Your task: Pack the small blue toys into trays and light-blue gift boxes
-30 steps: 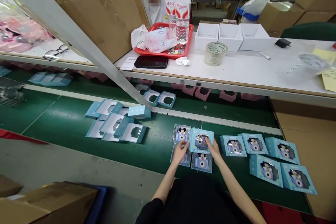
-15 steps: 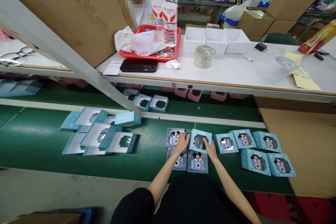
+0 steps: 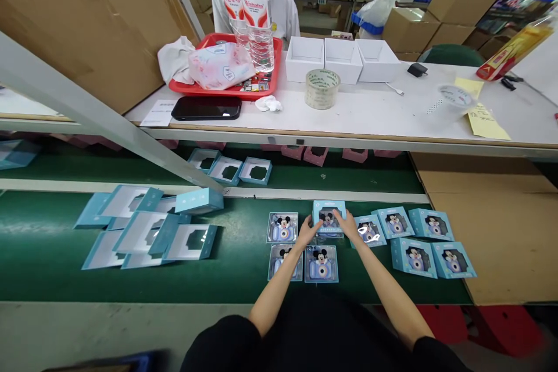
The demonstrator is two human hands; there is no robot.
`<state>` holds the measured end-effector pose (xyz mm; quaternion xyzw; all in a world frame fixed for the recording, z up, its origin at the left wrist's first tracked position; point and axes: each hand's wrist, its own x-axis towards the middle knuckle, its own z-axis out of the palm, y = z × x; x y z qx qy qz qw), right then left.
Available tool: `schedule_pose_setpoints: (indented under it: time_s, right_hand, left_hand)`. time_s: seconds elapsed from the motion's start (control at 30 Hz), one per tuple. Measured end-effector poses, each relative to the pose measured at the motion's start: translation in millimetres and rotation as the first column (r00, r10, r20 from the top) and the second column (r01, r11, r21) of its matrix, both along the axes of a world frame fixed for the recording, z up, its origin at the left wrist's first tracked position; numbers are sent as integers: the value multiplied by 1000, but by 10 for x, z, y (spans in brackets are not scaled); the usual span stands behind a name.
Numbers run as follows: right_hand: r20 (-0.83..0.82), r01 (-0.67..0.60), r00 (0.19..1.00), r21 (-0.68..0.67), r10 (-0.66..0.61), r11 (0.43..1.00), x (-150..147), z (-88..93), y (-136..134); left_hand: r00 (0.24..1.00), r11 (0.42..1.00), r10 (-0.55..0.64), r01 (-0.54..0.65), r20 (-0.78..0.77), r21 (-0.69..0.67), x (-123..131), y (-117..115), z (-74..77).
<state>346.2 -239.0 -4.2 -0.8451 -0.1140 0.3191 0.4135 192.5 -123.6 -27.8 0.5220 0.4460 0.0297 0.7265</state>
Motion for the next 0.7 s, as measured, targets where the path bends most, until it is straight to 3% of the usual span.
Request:
schedule_pose_setpoints:
  time_s: [0.1, 0.23, 0.37, 0.5, 0.6, 0.67, 0.7]
  right_hand:
    - [30, -74, 997, -10, 74, 997, -130, -54, -209]
    - [129, -36, 991, -55, 43, 998, -307, -222, -355]
    - [347, -60, 930, -173, 118, 983, -393, -389, -339]
    - [567, -204, 746, -303, 349, 931, -350, -500, -327]
    - [608, -262, 668, -348, 429, 900, -202, -521, -353]
    - [609, -271, 665, -342, 431, 900, -109, -494, -374]
    - [614, -263, 671, -327, 416, 908, -83, -467, -386]
  left_hand:
    - [998, 999, 9, -6, 54, -47, -186, -180, -117]
    - [993, 1000, 12, -13, 115, 4, -216, -252, -192]
    - [998, 963, -9, 26, -64, 269, -59, -362, -156]
    - [999, 867, -41, 26, 20, 497, -124, -460, -54]
    - [995, 768, 85, -95, 46, 633, -583, -99, 110]
    - [942, 680, 333, -218, -30, 701, -1095, 369, 272]
    - [871, 643, 479, -265, -107, 718, -1385, 628, 360]
